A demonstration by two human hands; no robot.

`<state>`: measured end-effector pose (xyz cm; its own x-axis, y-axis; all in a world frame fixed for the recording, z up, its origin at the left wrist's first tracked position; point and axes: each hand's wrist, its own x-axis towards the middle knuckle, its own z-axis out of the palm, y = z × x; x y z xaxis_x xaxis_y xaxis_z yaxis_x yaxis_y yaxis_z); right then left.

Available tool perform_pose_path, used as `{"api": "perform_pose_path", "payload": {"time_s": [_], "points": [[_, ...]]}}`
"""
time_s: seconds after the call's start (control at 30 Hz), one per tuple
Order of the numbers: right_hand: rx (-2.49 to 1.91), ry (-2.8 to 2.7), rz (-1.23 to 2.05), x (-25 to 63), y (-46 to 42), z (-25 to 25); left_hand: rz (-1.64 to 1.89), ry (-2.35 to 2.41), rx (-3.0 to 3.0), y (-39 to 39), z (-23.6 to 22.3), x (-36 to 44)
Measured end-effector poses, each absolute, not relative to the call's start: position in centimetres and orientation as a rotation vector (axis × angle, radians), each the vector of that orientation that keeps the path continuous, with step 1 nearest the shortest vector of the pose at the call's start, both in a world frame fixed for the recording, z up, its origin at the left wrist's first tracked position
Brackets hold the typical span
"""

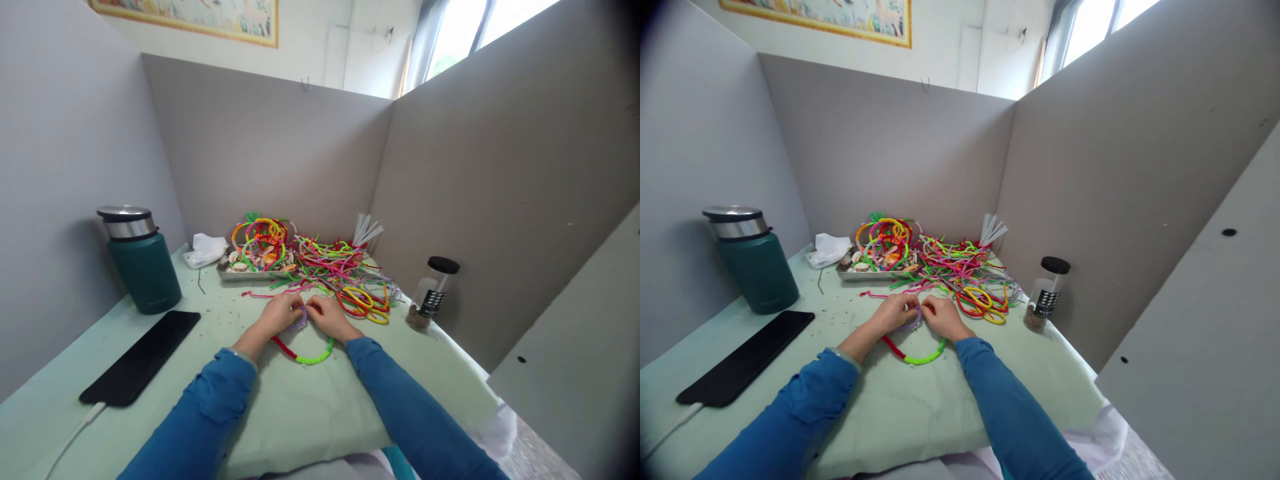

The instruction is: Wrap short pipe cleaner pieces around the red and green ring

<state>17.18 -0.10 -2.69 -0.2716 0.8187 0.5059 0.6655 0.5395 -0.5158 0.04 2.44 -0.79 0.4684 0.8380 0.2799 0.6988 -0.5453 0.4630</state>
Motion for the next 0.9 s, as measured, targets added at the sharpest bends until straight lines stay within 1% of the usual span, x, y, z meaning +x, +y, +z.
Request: {"api": "perform_pose_path", "payload": {"time_s": [0.9], "points": [[-1.235,-2.018,0.222,17.24,0.12,-2.73,0.631,1.393,2.533,2.11,-0.53,-0.09]]}}
